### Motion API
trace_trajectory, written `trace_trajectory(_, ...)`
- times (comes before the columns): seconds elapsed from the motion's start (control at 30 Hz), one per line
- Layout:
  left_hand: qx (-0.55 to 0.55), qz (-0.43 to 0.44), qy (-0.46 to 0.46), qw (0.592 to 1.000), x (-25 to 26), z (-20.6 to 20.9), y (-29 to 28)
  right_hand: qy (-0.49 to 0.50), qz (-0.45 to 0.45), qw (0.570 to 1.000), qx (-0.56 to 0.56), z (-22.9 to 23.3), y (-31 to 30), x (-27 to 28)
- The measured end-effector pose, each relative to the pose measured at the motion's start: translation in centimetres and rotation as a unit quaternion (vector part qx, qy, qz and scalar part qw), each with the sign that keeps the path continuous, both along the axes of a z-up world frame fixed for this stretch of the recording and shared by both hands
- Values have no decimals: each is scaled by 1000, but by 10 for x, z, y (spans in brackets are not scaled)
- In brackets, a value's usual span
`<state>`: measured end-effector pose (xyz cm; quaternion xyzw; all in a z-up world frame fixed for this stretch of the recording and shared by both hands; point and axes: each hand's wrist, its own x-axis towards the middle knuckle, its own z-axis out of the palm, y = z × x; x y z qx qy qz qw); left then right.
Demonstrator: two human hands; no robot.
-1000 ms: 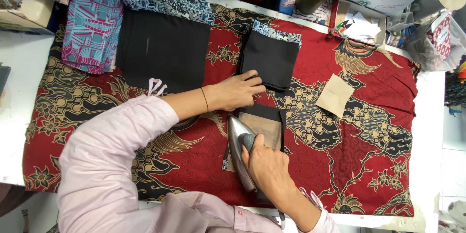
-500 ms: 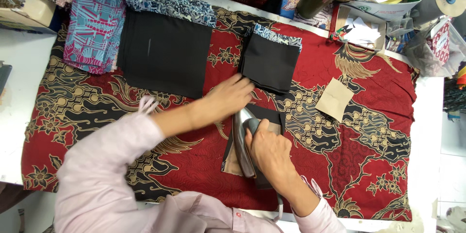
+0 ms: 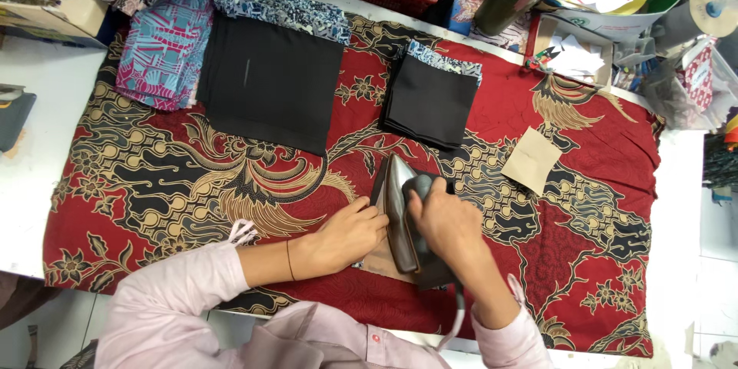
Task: The person irons small black fabric pieces on a patterned red tablecloth using a steam iron and a protective paper sheet. They repeatedly place the paper over each piece, iron it, then remove the paper and stack the finished piece before moving to the next one.
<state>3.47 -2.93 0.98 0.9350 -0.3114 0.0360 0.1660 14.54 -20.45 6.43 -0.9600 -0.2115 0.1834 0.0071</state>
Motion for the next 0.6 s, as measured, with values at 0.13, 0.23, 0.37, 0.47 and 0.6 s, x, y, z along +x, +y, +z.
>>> trace_trajectory(0.13,22,-16,62,998,1,2,-4,47,-98,994,-11,31,-53,10)
trace_trajectory(0.23,15,-1,27,1000,1,-1,-7,26,-257,965,35,56,-127,23)
trace_trajectory(0.37,30,3,27,999,6,-6,-15,-121,-284,853,421,39,-226,37)
trace_trajectory(0.47,29,-2,46,999,10,-6,-19,-282,-215,779,518,-18,-258,69)
trace_trajectory(0.6,35,2,39,999,13,-4,-24,-316,-266,788,456,-57,-272,71)
